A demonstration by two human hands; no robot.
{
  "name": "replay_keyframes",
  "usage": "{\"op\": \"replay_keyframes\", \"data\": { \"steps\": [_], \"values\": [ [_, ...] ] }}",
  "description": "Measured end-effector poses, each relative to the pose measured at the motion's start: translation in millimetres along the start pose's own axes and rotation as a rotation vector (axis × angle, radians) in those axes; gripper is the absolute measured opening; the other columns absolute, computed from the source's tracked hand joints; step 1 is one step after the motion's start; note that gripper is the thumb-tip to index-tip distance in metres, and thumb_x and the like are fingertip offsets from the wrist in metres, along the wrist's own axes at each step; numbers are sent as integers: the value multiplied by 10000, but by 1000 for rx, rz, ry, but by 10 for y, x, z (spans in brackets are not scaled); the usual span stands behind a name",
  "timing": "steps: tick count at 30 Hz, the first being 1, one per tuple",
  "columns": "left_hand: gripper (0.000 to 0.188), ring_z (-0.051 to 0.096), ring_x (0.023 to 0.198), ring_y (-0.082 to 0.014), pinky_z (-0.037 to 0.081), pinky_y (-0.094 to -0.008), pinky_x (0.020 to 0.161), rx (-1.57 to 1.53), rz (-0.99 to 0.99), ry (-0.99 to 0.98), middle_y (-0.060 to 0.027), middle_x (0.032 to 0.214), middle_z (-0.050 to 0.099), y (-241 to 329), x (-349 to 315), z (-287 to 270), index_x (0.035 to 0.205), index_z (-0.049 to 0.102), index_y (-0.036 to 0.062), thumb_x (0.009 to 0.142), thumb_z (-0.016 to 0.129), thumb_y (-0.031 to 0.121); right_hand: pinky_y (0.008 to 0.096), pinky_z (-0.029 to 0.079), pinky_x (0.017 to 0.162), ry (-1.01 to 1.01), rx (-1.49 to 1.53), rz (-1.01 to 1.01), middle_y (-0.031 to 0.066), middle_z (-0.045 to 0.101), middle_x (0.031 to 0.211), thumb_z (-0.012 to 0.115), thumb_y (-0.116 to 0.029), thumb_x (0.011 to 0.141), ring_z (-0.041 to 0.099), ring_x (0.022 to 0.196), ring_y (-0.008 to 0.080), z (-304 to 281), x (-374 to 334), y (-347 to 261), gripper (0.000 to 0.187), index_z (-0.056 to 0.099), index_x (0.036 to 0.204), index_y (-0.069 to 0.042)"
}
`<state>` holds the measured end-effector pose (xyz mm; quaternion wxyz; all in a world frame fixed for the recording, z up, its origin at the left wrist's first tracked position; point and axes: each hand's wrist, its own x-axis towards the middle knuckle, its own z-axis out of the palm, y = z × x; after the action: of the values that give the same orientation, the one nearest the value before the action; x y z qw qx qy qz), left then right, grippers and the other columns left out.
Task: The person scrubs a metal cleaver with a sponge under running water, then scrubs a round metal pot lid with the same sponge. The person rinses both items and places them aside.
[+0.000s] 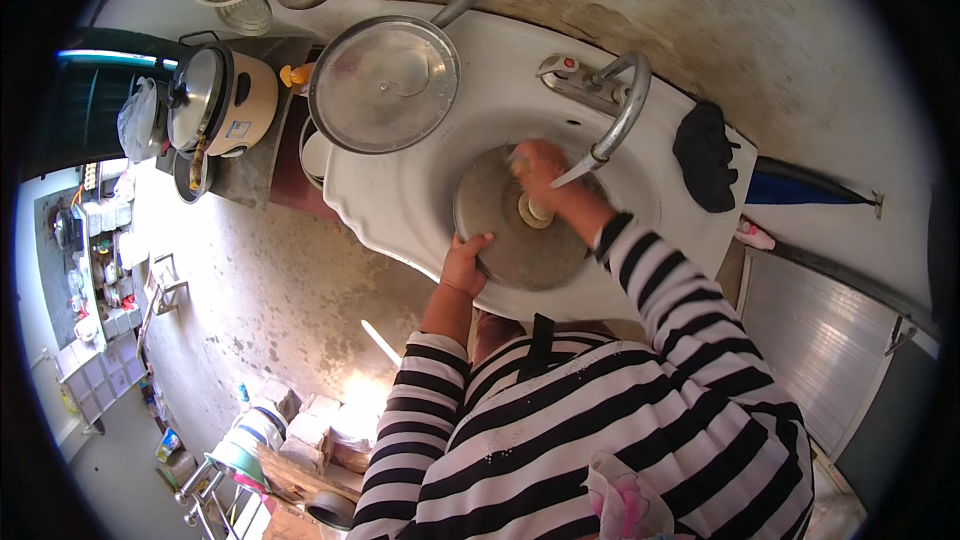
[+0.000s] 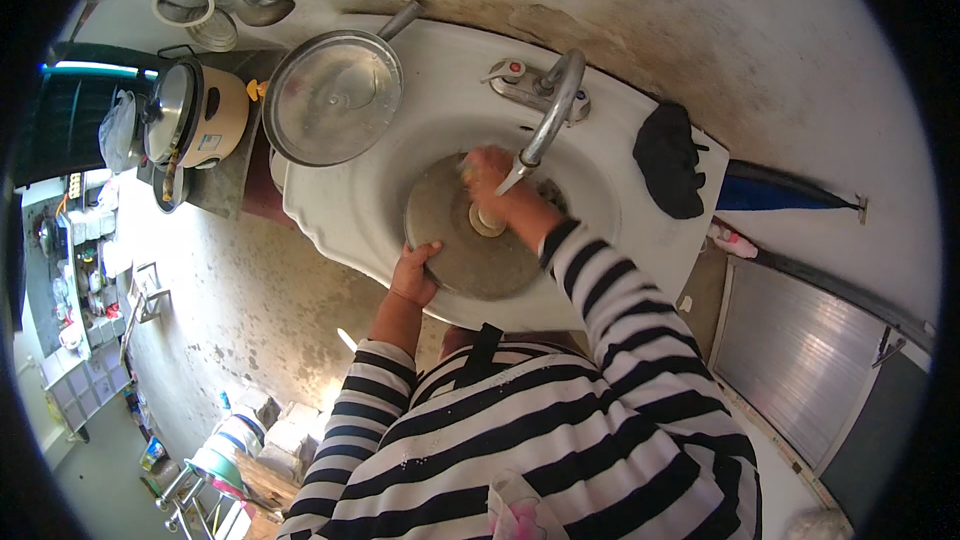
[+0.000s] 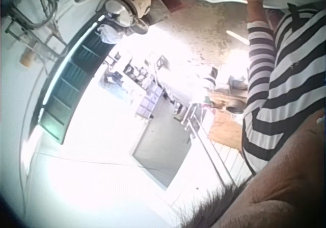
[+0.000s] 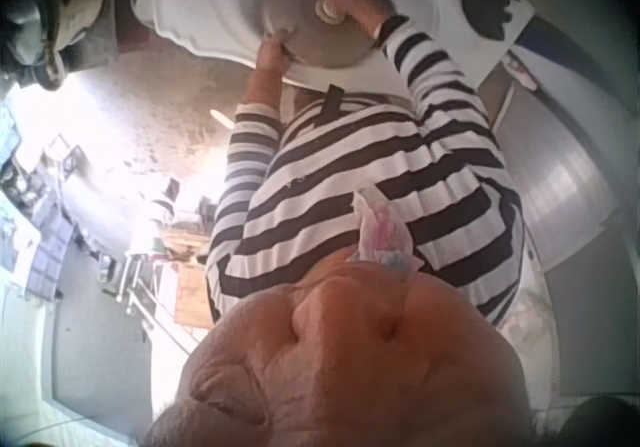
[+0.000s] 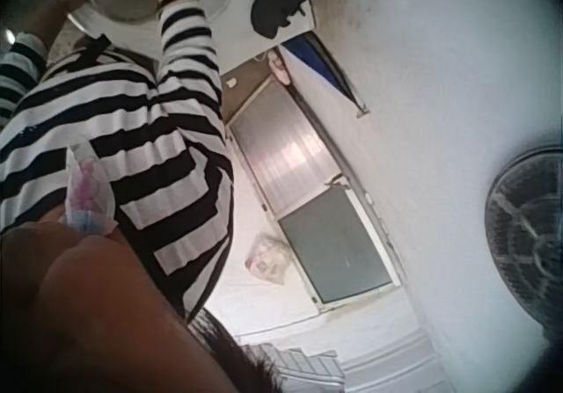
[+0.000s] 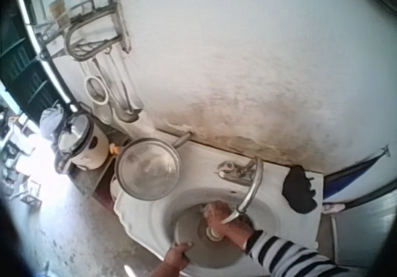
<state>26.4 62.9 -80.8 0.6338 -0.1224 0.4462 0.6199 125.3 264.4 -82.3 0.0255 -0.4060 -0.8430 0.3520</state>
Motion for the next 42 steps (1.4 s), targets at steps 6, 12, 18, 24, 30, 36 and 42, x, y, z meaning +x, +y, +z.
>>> {"op": "replay_keyframes", "data": {
  "steps": [6, 12, 18, 24, 30, 36, 42],
  "values": [
    [534, 578, 1130, -302, 490, -442, 976, -62, 21, -73, -106, 1233, 581, 9, 25, 2, 1334, 460, 89, 833, 641, 55, 510, 450, 874, 133, 63, -381, 188, 594, 1085, 617, -220, 867, 556, 1009, 374, 487, -508, -312, 202, 601, 1016, -85],
    [553, 568, 1148, -306, 487, -453, 975, -6, -14, -3, -105, 1247, 574, 18, 1, 39, 1354, 441, 96, 840, 642, 61, 541, 476, 813, 17, -160, 247, 242, 627, 978, 610, -196, 866, 588, 962, 457, -17, 216, -87, 229, 607, 1019, -25],
    [535, 594, 1085, -273, 501, -411, 943, -137, 37, -65, -97, 1194, 594, -2, 22, 14, 1309, 468, 77, 813, 665, 28, 504, 493, 809, 74, 24, -454, 230, 641, 954, 593, -171, 838, 610, 873, 425, 372, -410, -644, 203, 625, 978, -28],
    [576, 560, 1165, -280, 456, -441, 1018, 32, 15, 15, -105, 1264, 572, -32, 20, 0, 1362, 439, 91, 826, 646, 53, 516, 484, 819, 221, -159, -89, 237, 639, 954, 570, -160, 849, 598, 917, 411, 298, 385, 31, 170, 647, 926, -29],
    [550, 575, 1116, -272, 474, -410, 977, -99, -15, -40, -99, 1215, 589, -90, 60, -103, 1325, 453, 77, 820, 665, 42, 500, 496, 841, 93, -13, -434, 205, 648, 993, 607, -182, 810, 617, 928, 405, 475, -270, -666, 171, 671, 906, -56],
    [544, 559, 1163, -282, 469, -437, 1006, 32, 46, -24, -96, 1247, 581, -93, 20, -24, 1339, 446, 90, 839, 658, 57, 527, 475, 747, 154, -94, -117, 202, 645, 862, 569, -196, 858, 598, 849, 425, 419, 352, -11, 152, 619, 846, -53],
    [550, 556, 1173, -303, 474, -455, 1005, 9, 2, -55, -113, 1264, 569, 20, -47, 51, 1354, 424, 87, 852, 646, 45, 489, 484, 840, 209, 39, 12, 266, 622, 997, 577, -209, 879, 594, 979, 435, -33, 23, 540, 275, 590, 1086, -29]
  ]
}}
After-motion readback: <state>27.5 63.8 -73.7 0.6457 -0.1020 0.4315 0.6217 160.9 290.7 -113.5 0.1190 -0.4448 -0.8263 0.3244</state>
